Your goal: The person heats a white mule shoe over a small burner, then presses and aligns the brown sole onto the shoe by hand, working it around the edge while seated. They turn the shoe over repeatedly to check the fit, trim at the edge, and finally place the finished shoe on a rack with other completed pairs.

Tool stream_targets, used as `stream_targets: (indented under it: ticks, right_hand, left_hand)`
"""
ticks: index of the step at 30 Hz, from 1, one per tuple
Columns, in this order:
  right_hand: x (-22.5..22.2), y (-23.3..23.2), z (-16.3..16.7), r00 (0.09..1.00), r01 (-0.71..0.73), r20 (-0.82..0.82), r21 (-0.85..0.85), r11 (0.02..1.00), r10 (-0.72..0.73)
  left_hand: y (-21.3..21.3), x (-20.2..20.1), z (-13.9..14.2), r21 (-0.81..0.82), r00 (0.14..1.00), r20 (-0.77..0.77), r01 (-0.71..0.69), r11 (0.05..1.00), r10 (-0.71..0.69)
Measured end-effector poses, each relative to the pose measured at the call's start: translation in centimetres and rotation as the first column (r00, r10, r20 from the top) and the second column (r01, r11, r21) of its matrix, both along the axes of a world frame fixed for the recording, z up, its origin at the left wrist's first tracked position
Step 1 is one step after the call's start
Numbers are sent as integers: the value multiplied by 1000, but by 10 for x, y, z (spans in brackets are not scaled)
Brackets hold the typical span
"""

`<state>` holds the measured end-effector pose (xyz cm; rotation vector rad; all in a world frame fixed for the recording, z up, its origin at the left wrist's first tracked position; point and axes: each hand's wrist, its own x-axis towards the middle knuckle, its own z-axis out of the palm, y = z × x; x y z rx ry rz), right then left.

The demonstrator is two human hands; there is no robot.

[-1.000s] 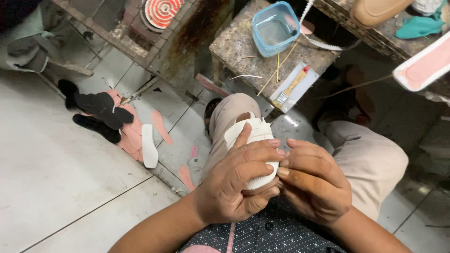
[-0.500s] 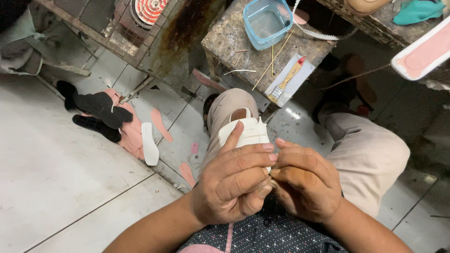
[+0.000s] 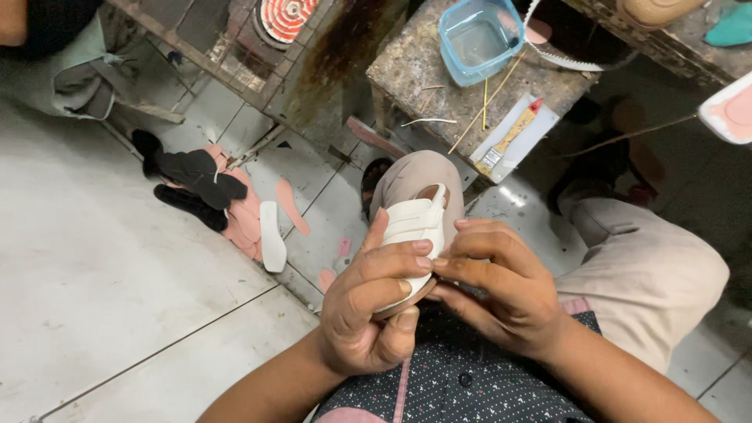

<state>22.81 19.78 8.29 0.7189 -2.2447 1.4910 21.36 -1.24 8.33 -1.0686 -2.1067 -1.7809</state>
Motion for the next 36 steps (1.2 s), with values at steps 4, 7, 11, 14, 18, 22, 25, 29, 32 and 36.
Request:
stream_targets:
  ticks: [4,7,11,14,18,22,25,29,32,36]
  right_hand:
    - [-13,-9,-1,993,-56,-103,21,998,58]
    - [-20,-17,0,980,-77,-179,32,997,81]
    - [-25,-28,1,966,-24,-256,63,998,40]
    - [-27,-30,2,953,18,-302,89,996,9]
    - [-27,-29,7,963,37,-268,109,993,-7]
    - [-23,-29,12,983,14,-183,93,996,4]
    - [-20,-30,10,991,0,-131,48,999,6]
    - [-24,-30,1,998,-14,-62,9,1000,15]
    - [-28,-30,-6,1000,-17,-24,13,1000,17]
    - [-31,-31,-10,995,-44,-85,-6,999,43]
  left_hand:
    - [-9,3,-1,-66,998,13,-56,996,57]
    - [-14,1,1,-109,996,-11,-88,990,87]
    - [-17,-5,5,-112,996,-28,-88,990,85]
    - [-15,-8,7,-115,994,-47,-108,988,103]
    - [-12,-10,8,-92,989,-77,-129,987,123]
    - [-11,-9,6,-71,986,-53,-164,984,161]
    - [-11,-9,1,-43,980,-31,-199,979,198]
    - [-12,-2,-4,-14,971,19,-239,971,239]
    - [-15,1,-7,0,970,46,-240,971,240]
    - [-18,1,-10,2,974,55,-220,975,220]
